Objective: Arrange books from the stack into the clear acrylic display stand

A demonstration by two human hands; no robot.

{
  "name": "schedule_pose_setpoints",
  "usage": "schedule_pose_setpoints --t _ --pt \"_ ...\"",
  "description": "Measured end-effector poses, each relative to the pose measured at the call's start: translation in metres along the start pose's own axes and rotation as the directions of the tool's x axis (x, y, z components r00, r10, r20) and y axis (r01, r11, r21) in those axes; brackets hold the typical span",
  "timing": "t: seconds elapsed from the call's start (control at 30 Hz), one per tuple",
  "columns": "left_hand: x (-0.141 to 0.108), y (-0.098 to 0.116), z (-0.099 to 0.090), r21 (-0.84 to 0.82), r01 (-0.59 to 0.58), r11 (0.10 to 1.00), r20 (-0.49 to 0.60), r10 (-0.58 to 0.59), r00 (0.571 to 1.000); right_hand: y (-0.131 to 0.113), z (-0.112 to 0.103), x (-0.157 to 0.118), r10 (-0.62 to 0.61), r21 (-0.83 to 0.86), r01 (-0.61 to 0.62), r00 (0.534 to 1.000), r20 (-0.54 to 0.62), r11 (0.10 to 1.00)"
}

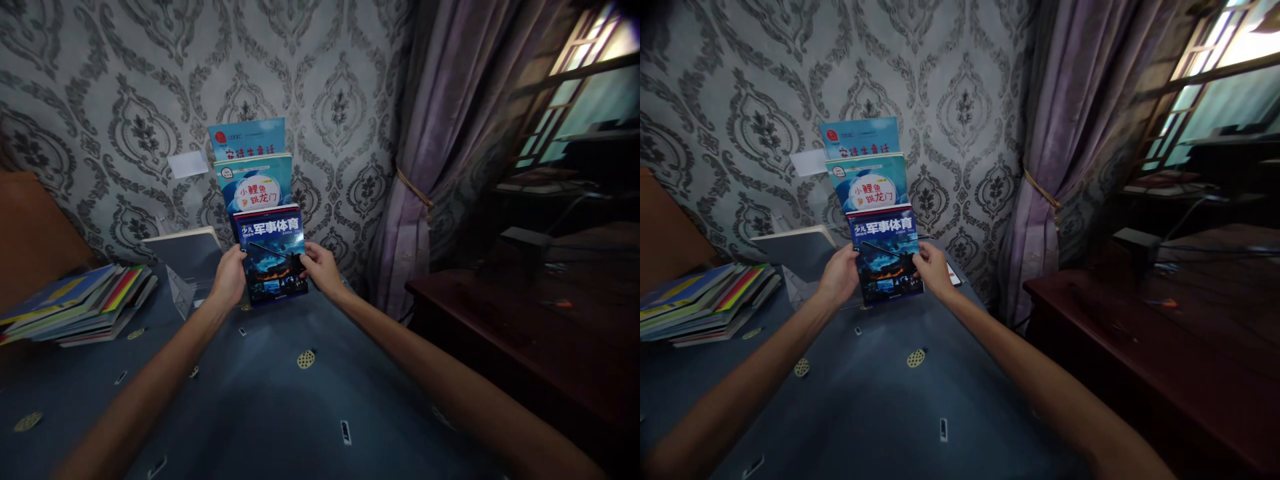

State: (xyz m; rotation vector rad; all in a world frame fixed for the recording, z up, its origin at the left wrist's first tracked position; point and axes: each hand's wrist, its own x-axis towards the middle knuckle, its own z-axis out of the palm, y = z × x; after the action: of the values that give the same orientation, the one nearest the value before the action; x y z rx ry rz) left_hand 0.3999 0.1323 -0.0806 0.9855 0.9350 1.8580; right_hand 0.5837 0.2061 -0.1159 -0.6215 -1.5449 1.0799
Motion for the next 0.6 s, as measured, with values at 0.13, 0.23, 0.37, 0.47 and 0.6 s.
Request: schedule_pose_setpoints --t 0.13,0.23,0.37,0.47,0.6 --pt "0.014 0.008 0.003 0.073 -0.112 0.991 -0.012 0.113 0.994 -0.002 0.003 0.021 -0.023 -0.010 0.023 1.000 0.002 1.000" --pt "0.025 0.019 0.006 0.145 -0.167 0.975 -0.005 0.169 0.986 -0.006 0.006 0.041 -0.072 -0.034 0.072 0.997 0.023 0.997" --pt "0.040 0.034 0.007 0.254 -0.250 0.934 0.023 0.253 0.967 -0.015 0.009 0.066 -0.142 -0.060 0.142 0.990 0.016 0.988" --pt "0.048 0.043 0.008 0.306 -0.330 0.893 0.060 0.328 0.943 -0.021 0.011 0.077 -0.197 -0.055 0.197 0.980 0.010 0.979" --pt "0.052 0.048 0.011 0.303 -0.388 0.870 0.103 0.375 0.921 -0.025 0.013 0.081 -0.257 -0.057 0.257 0.966 0.007 0.965"
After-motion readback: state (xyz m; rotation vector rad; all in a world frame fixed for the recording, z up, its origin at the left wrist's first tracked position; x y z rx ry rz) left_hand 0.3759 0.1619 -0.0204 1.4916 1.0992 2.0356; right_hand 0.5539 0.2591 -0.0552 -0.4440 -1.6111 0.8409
